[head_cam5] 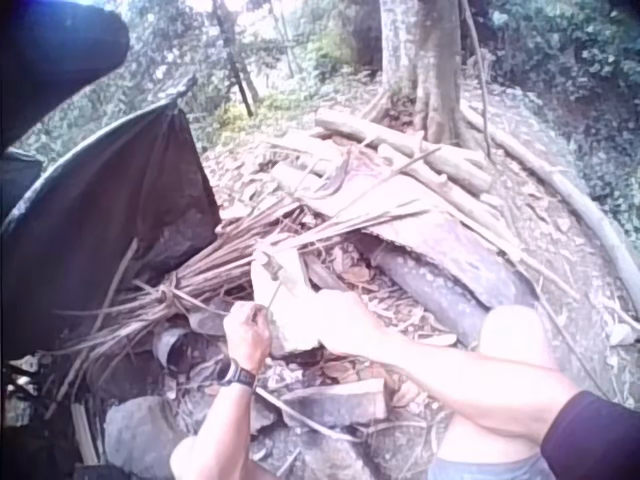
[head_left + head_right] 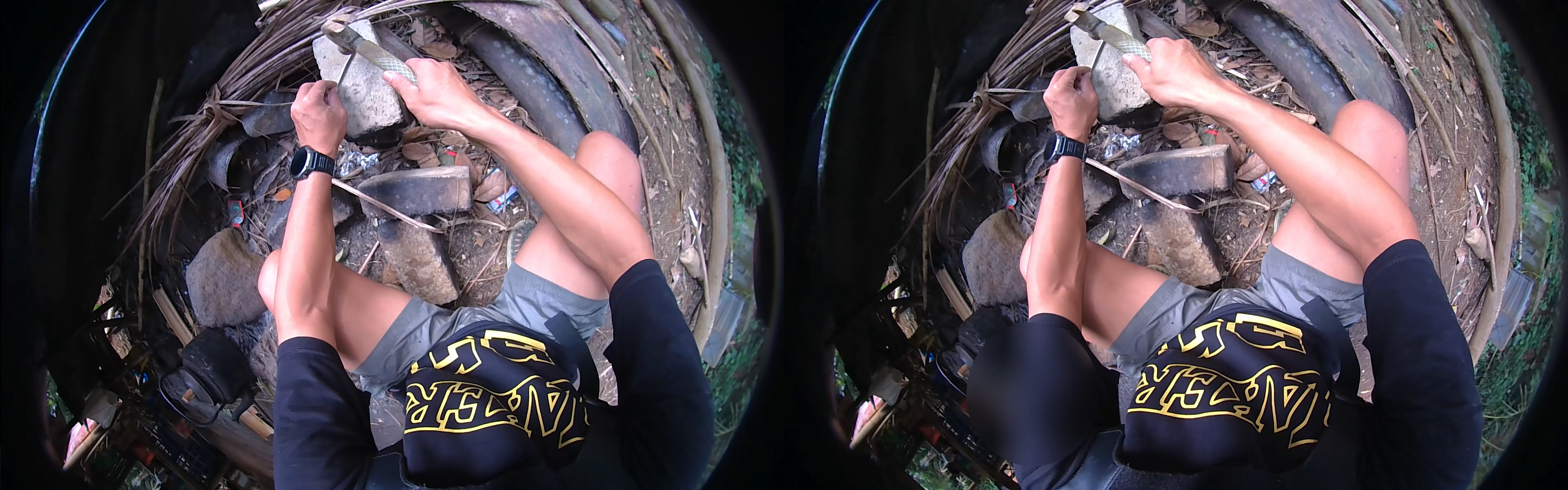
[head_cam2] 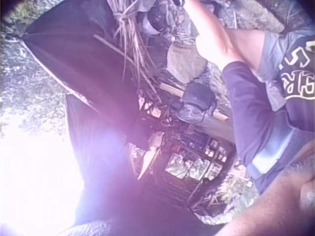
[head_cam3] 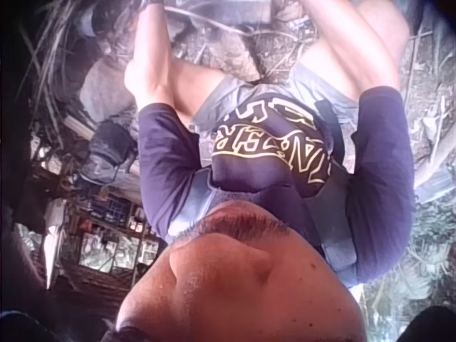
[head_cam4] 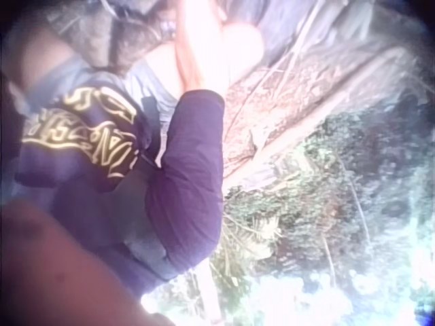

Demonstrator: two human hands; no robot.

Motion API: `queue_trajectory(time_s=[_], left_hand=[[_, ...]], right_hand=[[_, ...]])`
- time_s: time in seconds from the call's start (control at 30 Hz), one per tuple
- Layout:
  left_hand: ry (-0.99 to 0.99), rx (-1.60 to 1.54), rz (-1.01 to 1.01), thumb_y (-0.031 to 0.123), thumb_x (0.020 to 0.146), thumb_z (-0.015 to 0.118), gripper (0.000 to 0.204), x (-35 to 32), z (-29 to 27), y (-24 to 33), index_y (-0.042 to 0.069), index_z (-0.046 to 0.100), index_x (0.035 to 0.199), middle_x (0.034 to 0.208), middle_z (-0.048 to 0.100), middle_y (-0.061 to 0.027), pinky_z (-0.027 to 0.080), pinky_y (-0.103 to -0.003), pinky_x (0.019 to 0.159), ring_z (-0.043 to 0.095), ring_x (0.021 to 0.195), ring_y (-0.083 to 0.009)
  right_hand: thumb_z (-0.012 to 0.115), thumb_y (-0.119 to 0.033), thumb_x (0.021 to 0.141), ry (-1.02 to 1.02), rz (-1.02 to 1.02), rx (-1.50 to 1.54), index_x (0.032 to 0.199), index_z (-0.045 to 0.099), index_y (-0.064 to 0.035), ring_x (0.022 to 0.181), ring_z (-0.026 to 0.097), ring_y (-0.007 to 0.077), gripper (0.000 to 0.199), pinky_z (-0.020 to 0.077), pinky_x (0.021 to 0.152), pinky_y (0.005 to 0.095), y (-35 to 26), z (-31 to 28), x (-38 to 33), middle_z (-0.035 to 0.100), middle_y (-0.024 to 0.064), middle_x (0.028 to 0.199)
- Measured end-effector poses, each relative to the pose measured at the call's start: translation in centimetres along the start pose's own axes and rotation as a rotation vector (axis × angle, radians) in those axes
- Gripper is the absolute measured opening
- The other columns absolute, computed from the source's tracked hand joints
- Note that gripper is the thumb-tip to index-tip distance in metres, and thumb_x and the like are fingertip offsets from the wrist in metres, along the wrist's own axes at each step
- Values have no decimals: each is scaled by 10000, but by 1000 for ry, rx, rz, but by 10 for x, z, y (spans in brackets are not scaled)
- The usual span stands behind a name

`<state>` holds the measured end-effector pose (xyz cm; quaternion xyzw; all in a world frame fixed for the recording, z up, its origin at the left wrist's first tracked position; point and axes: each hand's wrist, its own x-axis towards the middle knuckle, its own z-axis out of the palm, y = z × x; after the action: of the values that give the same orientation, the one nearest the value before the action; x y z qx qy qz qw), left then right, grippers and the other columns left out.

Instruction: The person hammers nails into a bamboo structure on the ground, then sharpens a nail on a stone, and returns to hammering the bamboo. The person is working on a bamboo frame, securing joints with nails.

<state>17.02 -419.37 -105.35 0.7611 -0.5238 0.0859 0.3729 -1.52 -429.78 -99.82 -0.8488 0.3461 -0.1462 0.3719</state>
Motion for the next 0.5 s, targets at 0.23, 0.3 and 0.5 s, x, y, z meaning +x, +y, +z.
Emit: queue_trajectory(time_s=[0.23, 0.3, 0.5], left_hand=[[40, -8, 9, 38, 759, 674, 70, -3, 2, -10, 0, 700, 813, 765, 665, -161, 527, -350, 645, 667, 678, -290], [42, -16, 16, 45, 750, 678, 69, -3, 1, -8, 8, 703, 803, 766, 669, -156, 530, -350, 646, 667, 675, -297], [71, -77, -32, 42, 747, 672, 61, -6, 2, -7, 19, 711, 788, 764, 672, -153, 531, -343, 644, 670, 677, -297]], right_hand=[[549, -410, 943, 62, -155, 29, 918, 611, 62, 744, 654, 444, 477, 516, 666, 492, -24, -4, -10, 619, 291, 716], [557, -405, 939, 125, -242, 90, 928, 606, 62, 695, 651, 456, 470, 534, 629, 488, -35, -13, -16, 614, 308, 701], [522, -404, 963, -29, -60, -123, 881, 595, 50, 775, 634, 462, 467, 493, 687, 495, -10, 9, -9, 621, 293, 761]])
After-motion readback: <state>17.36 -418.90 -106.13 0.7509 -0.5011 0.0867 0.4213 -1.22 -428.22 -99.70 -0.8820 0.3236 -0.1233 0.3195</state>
